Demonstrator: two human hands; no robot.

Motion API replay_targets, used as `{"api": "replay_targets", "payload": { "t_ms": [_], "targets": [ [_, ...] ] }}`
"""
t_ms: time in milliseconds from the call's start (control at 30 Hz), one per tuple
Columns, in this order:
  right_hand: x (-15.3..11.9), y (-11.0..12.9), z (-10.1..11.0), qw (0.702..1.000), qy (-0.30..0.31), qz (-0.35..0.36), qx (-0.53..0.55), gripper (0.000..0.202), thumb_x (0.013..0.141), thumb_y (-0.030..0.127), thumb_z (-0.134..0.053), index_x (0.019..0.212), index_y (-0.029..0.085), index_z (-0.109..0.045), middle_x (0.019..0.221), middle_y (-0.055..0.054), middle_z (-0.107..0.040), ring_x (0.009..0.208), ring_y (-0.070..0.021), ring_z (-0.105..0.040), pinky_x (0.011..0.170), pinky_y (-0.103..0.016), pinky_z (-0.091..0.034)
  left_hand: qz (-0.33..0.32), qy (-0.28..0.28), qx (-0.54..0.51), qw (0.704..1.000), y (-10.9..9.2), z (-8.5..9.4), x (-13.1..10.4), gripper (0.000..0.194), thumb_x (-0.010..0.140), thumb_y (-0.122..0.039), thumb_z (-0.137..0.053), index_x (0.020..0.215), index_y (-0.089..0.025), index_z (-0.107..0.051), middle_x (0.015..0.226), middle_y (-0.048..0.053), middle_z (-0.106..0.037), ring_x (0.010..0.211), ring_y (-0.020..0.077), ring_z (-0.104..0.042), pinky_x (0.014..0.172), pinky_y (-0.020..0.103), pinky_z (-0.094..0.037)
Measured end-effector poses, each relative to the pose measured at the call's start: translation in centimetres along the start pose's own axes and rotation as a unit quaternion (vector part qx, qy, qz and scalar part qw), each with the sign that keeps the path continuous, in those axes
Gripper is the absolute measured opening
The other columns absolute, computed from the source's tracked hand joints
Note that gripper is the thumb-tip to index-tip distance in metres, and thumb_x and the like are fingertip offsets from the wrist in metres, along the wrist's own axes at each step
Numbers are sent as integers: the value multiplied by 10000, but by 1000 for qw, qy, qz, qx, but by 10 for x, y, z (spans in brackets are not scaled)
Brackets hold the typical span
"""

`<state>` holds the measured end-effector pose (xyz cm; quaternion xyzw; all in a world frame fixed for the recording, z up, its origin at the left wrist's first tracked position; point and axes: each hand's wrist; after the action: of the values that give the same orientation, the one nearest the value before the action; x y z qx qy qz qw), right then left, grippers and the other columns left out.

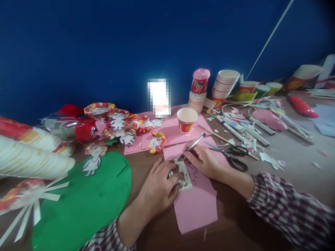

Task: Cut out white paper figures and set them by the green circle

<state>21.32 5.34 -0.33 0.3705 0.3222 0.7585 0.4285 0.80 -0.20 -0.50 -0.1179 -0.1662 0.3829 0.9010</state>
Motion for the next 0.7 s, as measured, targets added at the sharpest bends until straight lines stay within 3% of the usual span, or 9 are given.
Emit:
{"api": "replay_targets", "payload": {
  "t_ms": [233, 700],
  "targets": [
    [0, -4, -2, 1000, 8, 6, 1, 67, 900, 193, -481, 844, 188, -519, 774, -25, -604, 701, -152, -581, 687, -260, -465, 2, 9, 2, 1000, 0, 2, 1, 278, 853, -228, -520, 1121, -237, -593, 1141, 84, -574, 1115, 241, -522, 1062, 565, -306],
    [1, -3, -2, 1000, 10, -7, 22, 52, 902, 194, -469, 886, 187, -518, 734, -5, -573, 605, -125, -548, 596, -239, -457, 6, 7, 1, 1000, -1, 1, 1, 264, 845, -222, -534, 1099, -226, -609, 1136, 88, -580, 1125, 255, -519, 1052, 567, -320]
  ]
}}
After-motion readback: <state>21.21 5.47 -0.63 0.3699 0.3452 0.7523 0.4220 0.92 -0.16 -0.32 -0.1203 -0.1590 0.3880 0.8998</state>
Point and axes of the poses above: each hand's wrist, its own x-axis towards the middle knuckle, its own z-axis out of the back of the hand, y = z × x
